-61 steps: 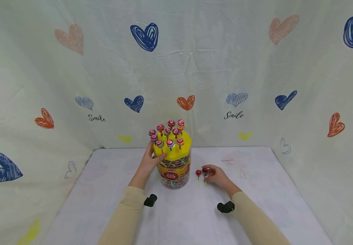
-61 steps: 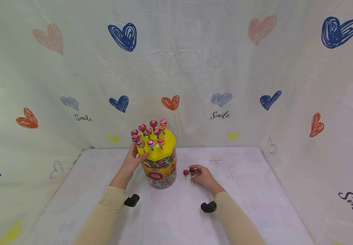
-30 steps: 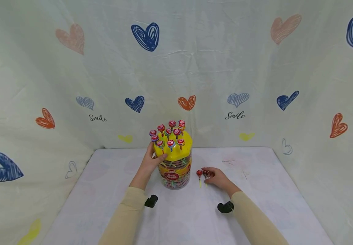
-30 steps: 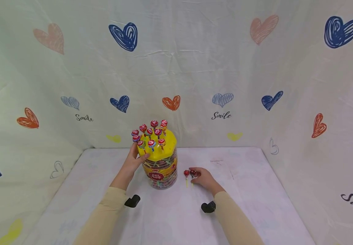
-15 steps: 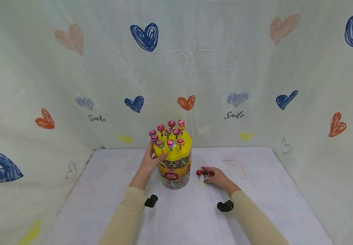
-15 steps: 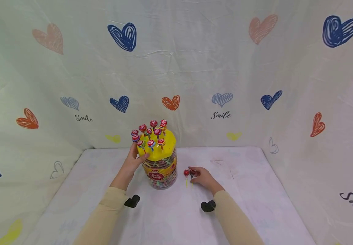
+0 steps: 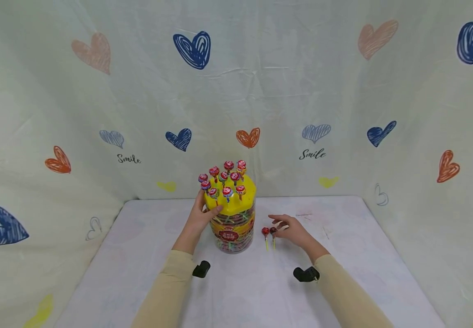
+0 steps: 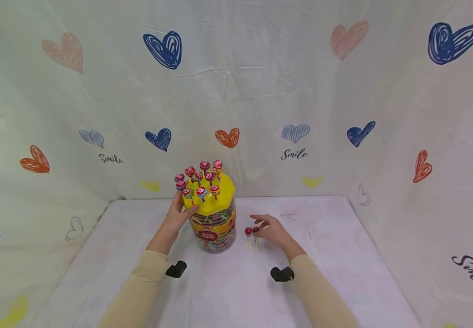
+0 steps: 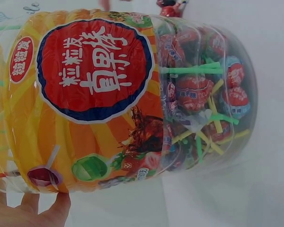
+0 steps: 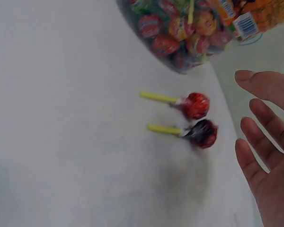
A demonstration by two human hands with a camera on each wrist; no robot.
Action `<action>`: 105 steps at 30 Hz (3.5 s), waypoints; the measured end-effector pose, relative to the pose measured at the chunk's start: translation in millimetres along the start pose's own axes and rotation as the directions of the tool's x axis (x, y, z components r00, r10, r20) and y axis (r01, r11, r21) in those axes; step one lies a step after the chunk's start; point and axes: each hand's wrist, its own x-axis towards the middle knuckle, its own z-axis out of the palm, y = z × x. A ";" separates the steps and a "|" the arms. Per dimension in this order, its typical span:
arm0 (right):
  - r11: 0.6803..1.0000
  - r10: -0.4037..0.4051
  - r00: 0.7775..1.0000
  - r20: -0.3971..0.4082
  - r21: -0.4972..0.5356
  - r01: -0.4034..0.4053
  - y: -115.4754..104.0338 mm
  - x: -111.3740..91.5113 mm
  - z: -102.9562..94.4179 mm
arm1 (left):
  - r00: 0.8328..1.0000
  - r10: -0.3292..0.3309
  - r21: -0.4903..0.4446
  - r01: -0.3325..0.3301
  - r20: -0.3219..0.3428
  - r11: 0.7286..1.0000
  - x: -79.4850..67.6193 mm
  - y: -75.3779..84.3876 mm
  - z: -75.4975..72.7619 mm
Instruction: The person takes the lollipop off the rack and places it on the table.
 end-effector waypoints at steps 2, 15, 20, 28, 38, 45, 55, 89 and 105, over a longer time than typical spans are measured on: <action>0.998 -0.041 0.999 -0.012 0.036 0.041 -14.1 -0.1 -3.6 | 1.000 0.008 -0.002 -0.008 0.004 1.000 0.1 0.0 -0.8; 0.929 -0.290 0.950 -0.112 0.206 0.308 -106.3 -8.5 -13.2 | 1.000 0.002 -0.016 -0.001 0.016 1.000 0.4 -0.6 -2.4; 0.870 -0.376 0.920 -0.111 0.299 0.392 -132.5 -15.5 -8.8 | 1.000 -0.002 -0.011 0.002 0.012 1.000 0.3 -1.4 -2.6; 0.776 -0.470 0.880 -0.064 0.445 0.447 -152.1 -15.9 -2.1 | 1.000 0.009 -0.019 -0.008 0.022 1.000 -0.6 0.3 -1.6; 0.769 -0.479 0.877 0.037 0.500 0.399 -159.7 -13.0 5.3 | 1.000 -0.008 -0.029 0.008 0.007 1.000 -1.6 0.2 -0.5; 0.782 -0.454 0.889 0.051 0.502 0.370 -161.6 -11.6 7.8 | 1.000 0.006 -0.007 -0.006 -0.002 1.000 -1.3 -0.4 0.4; 0.763 -0.479 0.878 0.013 0.501 0.409 -165.9 -13.0 6.7 | 1.000 0.009 -0.014 -0.009 -0.001 1.000 -1.9 -0.7 0.7; 0.822 -0.202 0.972 -0.123 0.519 0.236 -85.3 -38.5 -24.1 | 0.999 0.042 -0.008 -0.042 0.001 0.999 -0.9 -3.6 -1.2; 0.913 0.060 0.989 -0.136 0.408 0.001 -19.0 -19.4 -19.6 | 0.998 0.054 -0.028 -0.054 0.015 0.998 -2.0 -2.3 0.3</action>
